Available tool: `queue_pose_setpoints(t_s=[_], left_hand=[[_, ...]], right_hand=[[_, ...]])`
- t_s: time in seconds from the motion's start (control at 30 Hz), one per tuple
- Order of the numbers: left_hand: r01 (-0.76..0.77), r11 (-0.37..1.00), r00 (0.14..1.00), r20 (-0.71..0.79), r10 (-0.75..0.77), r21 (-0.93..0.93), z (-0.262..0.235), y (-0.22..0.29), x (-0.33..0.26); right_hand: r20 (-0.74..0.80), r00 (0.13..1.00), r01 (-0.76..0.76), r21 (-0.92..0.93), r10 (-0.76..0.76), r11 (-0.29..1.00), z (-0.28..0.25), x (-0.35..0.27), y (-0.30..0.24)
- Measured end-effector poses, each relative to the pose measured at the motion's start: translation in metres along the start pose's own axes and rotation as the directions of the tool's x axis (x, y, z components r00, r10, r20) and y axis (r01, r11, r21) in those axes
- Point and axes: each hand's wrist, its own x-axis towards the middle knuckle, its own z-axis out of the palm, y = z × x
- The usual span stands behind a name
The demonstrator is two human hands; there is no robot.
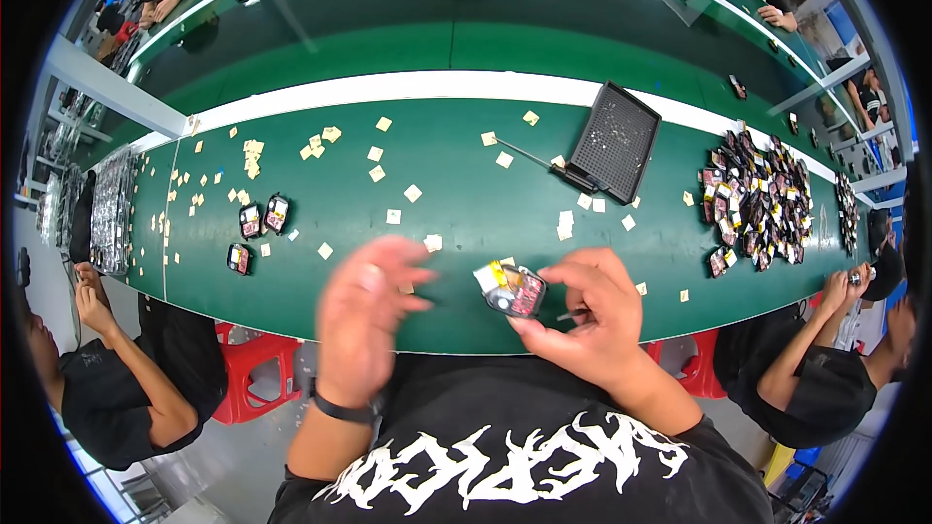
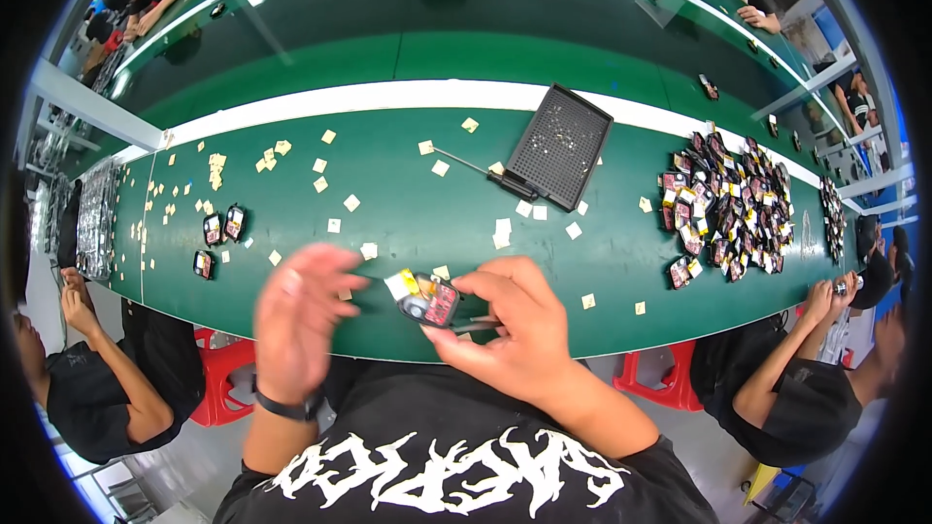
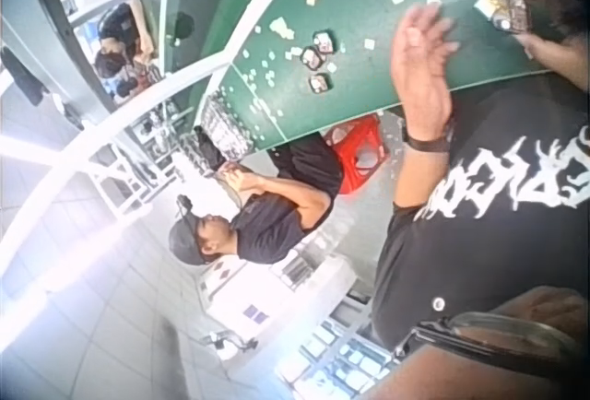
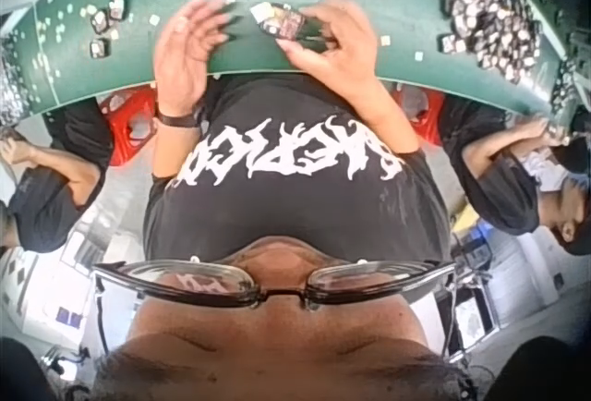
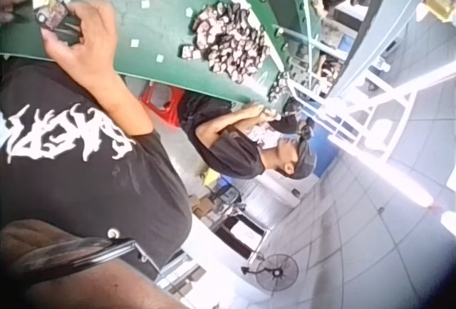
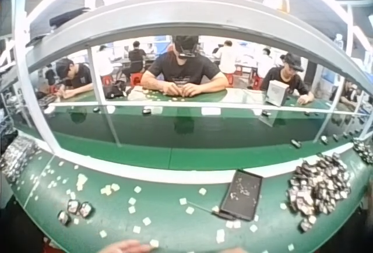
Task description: The worker is assembling small electronic components, including applying labels and fitting internal parts into a plastic housing.
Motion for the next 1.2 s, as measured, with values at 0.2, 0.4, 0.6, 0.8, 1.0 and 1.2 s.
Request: queue_pose_setpoints(t_s=[0.2,0.4,0.6,0.8,1.0,1.2], left_hand=[[0.226,0.888,0.969,0.189,-0.161,-0.4,0.041,-0.026,0.002],[0.036,0.997,0.988,0.148,-0.045,0.063,0.025,-0.034,0.001],[-0.254,0.919,0.951,0.254,0.179,0.3,0.011,-0.053,0.0],[-0.325,0.788,0.943,0.242,0.229,0.523,0.019,-0.043,0.0],[-0.284,0.733,0.955,0.252,0.157,0.619,0.015,-0.038,-0.002],[-0.417,0.678,0.906,0.337,0.257,0.605,0.009,-0.048,0.003]], right_hand=[[0.183,0.974,-0.138,0.018,0.132,0.99,0.022,0.009,-0.015],[0.238,0.95,-0.231,0.112,0.2,0.966,0.012,0.004,-0.023],[0.262,0.943,-0.218,0.016,0.206,0.976,0.011,0.002,-0.018],[0.279,0.953,-0.108,-0.064,0.122,0.992,0.015,0.002,-0.019],[0.24,0.938,-0.211,-0.175,0.25,0.962,0.017,0.003,-0.019],[0.274,0.92,-0.232,-0.195,0.28,0.953,0.02,0.004,-0.015]])
